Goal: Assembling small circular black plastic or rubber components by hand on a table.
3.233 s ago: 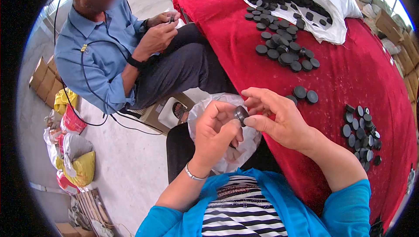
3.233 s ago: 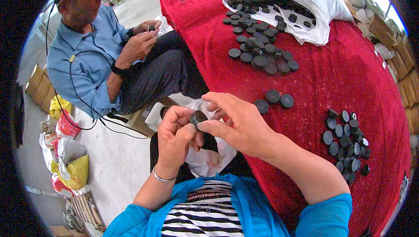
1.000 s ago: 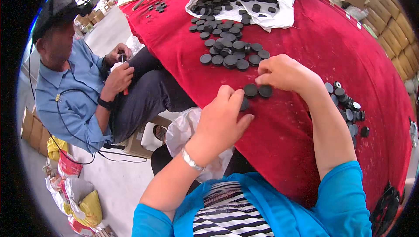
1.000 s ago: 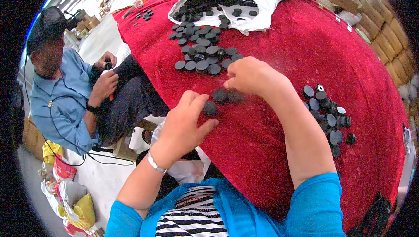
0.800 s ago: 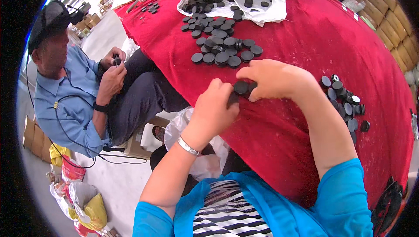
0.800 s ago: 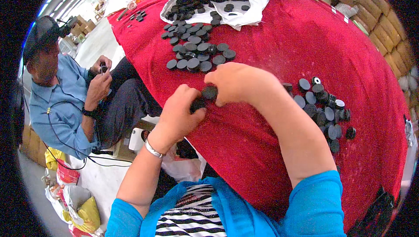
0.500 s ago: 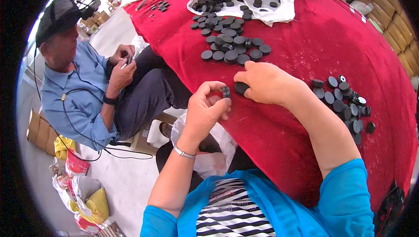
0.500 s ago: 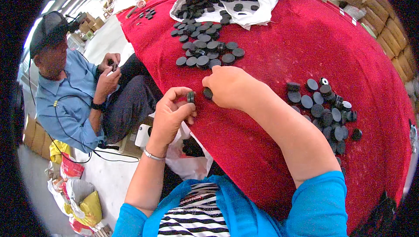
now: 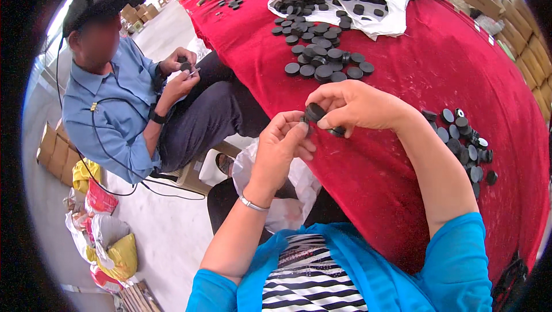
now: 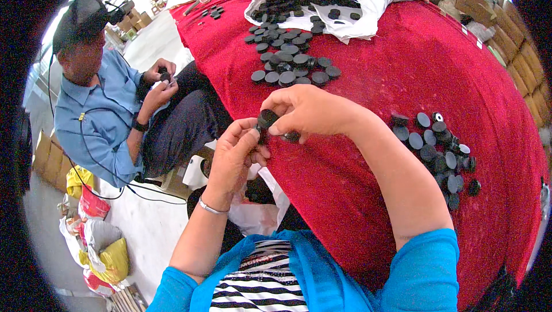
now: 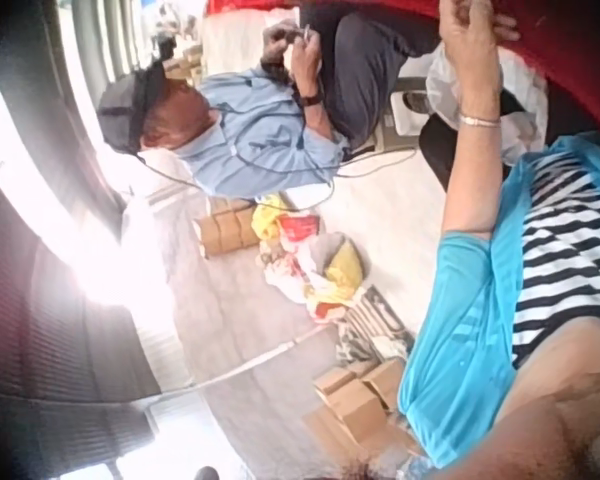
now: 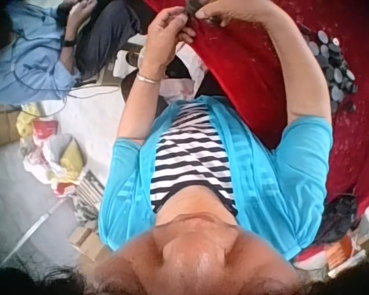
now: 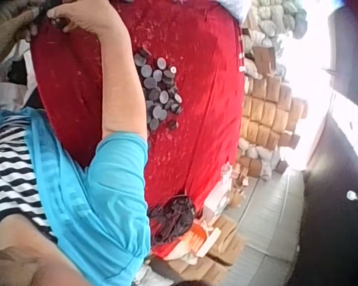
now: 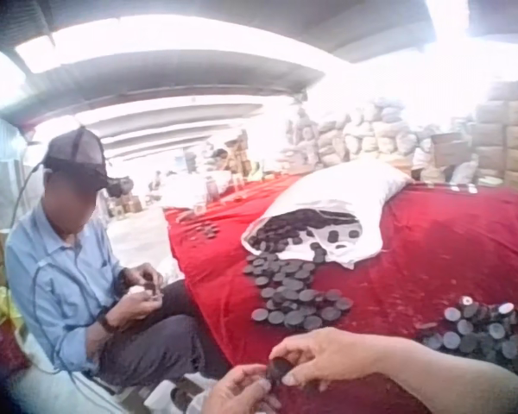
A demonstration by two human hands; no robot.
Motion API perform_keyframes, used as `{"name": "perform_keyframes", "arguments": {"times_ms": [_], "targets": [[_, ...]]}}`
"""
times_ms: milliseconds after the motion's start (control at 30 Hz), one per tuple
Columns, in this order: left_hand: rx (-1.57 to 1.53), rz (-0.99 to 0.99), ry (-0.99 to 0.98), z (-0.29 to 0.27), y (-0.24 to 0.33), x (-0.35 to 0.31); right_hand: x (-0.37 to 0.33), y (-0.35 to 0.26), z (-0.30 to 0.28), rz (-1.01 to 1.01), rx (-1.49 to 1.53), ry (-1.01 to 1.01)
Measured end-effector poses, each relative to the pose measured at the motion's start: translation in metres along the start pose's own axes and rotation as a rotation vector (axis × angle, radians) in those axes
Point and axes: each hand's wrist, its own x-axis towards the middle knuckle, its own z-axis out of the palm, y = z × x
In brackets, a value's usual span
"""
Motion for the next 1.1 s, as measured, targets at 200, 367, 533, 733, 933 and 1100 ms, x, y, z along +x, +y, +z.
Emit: {"name": "perform_keyframes", "arguments": {"times_ms": [200, 367, 533, 733, 933, 1100], "targets": [[-0.227, -0.085, -0.038, -0.002, 0.012, -0.011, 0.002, -0.004, 0.011, -0.021, 0.199, -0.105], [-0.298, -0.135, -0.009, -0.002, 0.019, -0.016, 0.003, -0.005, 0.016, -0.022, 0.228, -0.155], [-0.264, -0.143, -0.098, -0.019, 0.012, -0.017, 0.003, -0.007, 0.024, -0.016, 0.175, -0.147], [-0.442, -0.223, -0.090, -0.027, 0.014, -0.023, 0.004, -0.006, 0.030, -0.038, 0.298, -0.170], [-0.357, -0.180, 0.032, -0.019, 0.016, -0.024, 0.006, -0.003, 0.031, -0.113, 0.210, -0.220], [-0.322, -0.152, 0.040, -0.021, 0.011, -0.023, 0.009, 0.005, 0.045, -0.259, 0.103, -0.033]]}}
